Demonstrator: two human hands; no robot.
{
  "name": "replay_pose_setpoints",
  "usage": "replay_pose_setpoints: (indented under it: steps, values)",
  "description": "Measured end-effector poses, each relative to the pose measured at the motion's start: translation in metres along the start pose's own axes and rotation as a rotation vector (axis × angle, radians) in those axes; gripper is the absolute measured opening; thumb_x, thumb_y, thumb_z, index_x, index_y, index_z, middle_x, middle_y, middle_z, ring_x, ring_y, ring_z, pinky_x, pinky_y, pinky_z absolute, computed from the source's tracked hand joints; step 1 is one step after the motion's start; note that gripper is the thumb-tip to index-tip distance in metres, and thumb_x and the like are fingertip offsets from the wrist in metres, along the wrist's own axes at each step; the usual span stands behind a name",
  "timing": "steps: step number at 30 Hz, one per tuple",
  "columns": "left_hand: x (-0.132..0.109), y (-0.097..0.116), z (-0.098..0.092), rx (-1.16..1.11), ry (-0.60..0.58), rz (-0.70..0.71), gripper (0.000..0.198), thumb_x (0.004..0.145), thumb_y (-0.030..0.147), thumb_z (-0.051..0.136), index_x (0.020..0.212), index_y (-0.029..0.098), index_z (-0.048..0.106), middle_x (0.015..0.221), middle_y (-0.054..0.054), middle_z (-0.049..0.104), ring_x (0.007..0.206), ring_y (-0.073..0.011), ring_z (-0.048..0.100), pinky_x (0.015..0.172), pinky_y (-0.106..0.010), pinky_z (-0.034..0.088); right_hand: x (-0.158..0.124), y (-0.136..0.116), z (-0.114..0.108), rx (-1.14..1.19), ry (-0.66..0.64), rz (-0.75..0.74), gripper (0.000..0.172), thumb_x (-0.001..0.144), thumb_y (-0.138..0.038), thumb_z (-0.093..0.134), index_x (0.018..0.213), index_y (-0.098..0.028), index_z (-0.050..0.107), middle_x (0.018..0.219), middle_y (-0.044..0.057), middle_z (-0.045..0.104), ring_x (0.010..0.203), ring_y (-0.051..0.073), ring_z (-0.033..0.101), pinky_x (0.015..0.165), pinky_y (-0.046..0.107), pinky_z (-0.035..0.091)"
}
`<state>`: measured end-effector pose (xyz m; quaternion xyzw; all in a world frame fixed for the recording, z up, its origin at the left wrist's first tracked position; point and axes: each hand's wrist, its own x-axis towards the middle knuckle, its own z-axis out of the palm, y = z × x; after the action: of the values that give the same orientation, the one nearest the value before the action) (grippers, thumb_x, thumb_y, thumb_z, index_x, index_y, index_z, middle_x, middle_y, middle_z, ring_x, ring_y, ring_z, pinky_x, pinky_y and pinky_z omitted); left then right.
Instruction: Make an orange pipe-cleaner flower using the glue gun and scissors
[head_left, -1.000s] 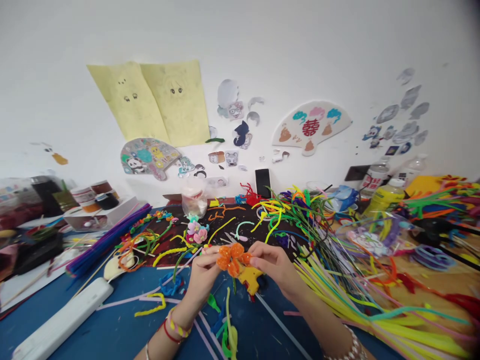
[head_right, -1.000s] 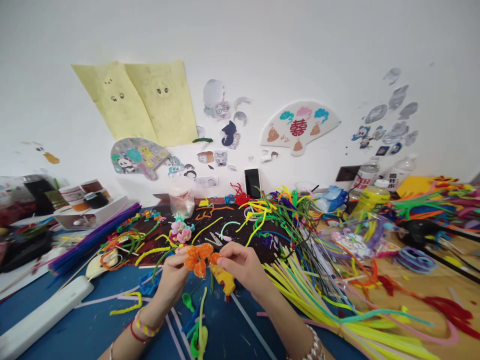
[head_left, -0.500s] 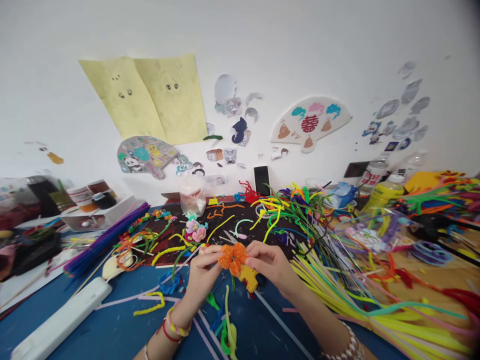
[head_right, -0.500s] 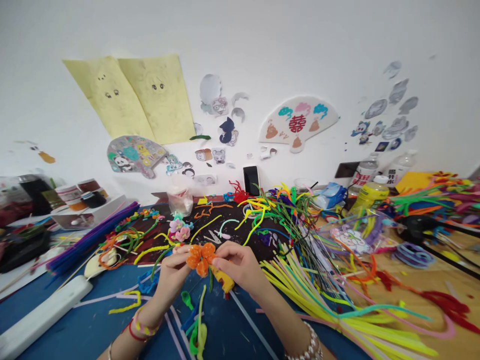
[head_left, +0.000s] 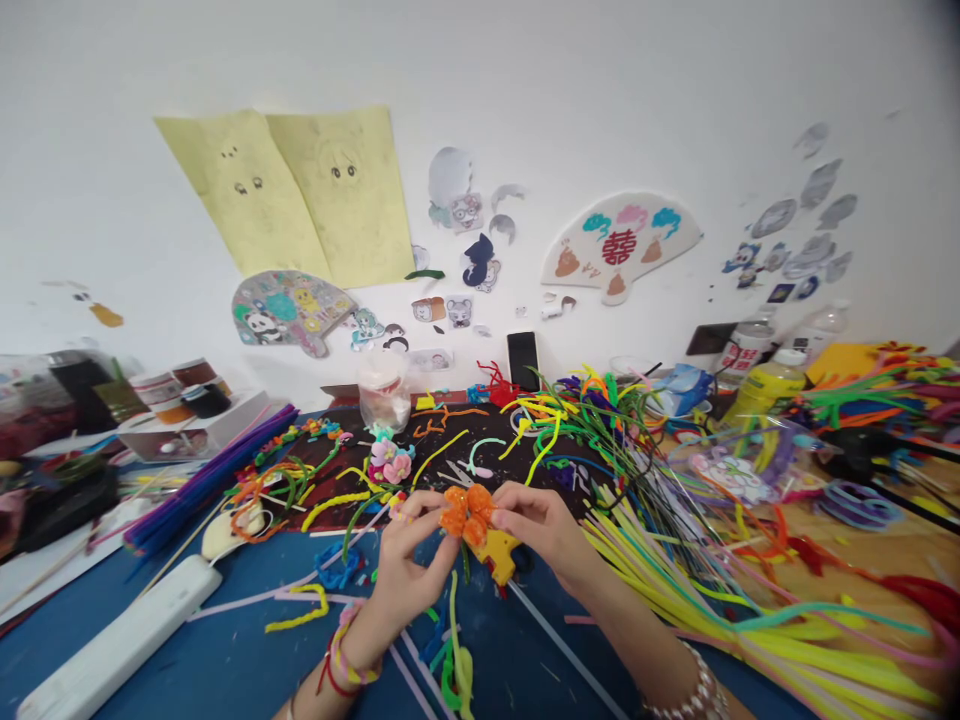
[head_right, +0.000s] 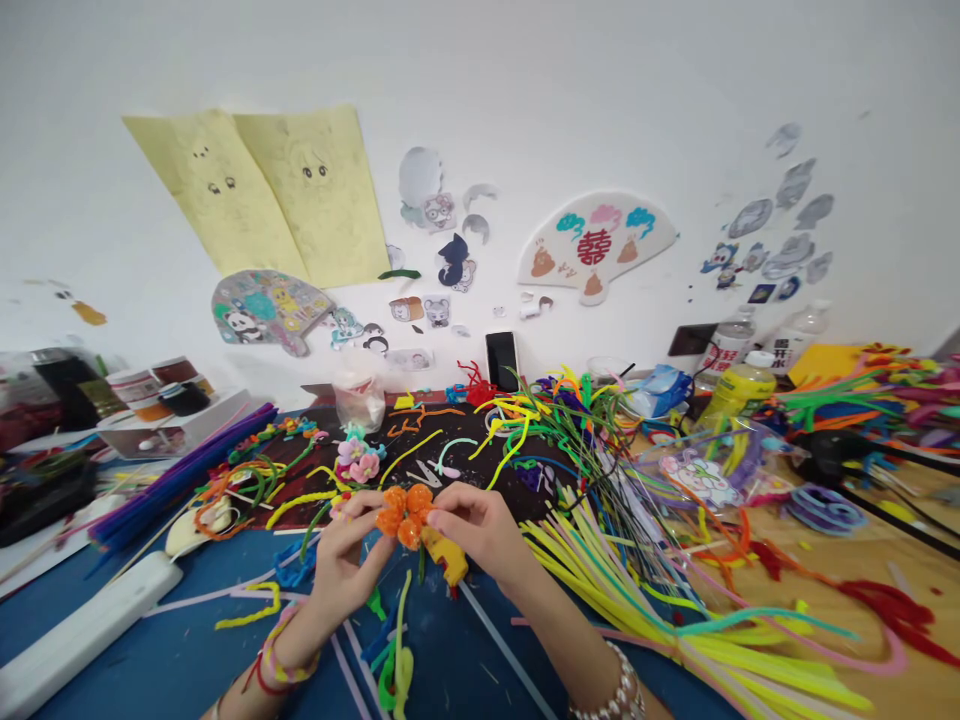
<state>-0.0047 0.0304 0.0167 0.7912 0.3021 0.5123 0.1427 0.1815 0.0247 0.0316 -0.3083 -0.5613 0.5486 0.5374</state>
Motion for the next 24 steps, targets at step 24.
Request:
replay_pose_setpoints:
  steps: [24]
  values:
    - [0.007, -0.011, -0.004, -0.412, 0.064, -0.119, 0.026, 0.070, 0.007, 0.066, 0.092, 0.021, 0.071, 0.087, -0.008, 0.066, 0.080, -0.0191, 0.062, 0.067, -0.031, 0.051, -0.001, -0.008, -0.002, 0.009, -0.111, 0.144, 0.023, 0.075, -0.037, 0.063, 0.077, -0.014, 0.063, 0.071, -0.001, 0.059, 0.065, 0.010, 0.052, 0.063, 0.022, 0.040]
